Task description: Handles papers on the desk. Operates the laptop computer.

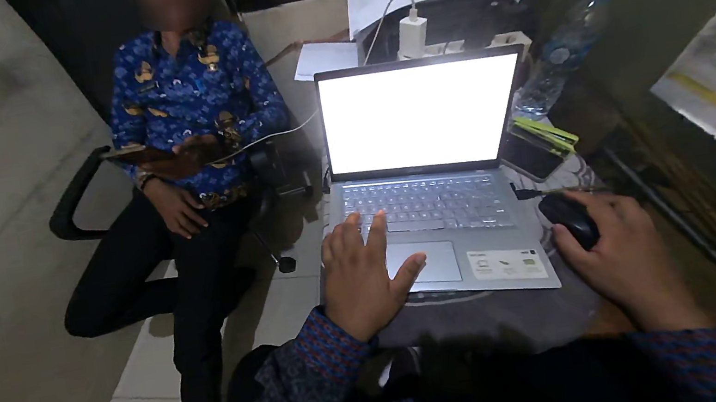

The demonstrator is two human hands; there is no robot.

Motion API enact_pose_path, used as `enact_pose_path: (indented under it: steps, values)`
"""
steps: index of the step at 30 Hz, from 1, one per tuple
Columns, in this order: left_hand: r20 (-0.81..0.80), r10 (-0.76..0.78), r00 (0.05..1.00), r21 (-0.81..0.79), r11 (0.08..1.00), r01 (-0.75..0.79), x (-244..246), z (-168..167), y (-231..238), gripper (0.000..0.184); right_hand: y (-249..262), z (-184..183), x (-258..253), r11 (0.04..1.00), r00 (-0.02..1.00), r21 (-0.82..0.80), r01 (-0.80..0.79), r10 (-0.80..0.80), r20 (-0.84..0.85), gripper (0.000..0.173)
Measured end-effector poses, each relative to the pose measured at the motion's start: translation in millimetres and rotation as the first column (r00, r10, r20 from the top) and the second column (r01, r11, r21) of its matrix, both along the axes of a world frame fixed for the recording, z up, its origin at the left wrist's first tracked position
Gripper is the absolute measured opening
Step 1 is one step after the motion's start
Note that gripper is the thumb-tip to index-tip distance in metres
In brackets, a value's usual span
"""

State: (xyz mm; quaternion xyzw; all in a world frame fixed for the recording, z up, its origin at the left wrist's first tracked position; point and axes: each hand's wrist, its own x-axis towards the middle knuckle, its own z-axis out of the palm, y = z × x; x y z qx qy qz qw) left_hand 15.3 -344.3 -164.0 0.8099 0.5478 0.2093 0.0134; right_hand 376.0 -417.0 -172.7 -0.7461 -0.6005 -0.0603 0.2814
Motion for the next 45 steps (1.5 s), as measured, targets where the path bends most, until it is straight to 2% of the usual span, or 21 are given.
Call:
enact_pose_path:
  steps: [45]
  values:
    - [0.007, -0.002, 1.0, -0.001, 1.0, 0.002, -0.6, 1.5, -1.1, 0.094, 0.3, -1.3, 1.9, 1.0, 1.0, 0.004, -0.002, 0.002, 0.001, 0.062]
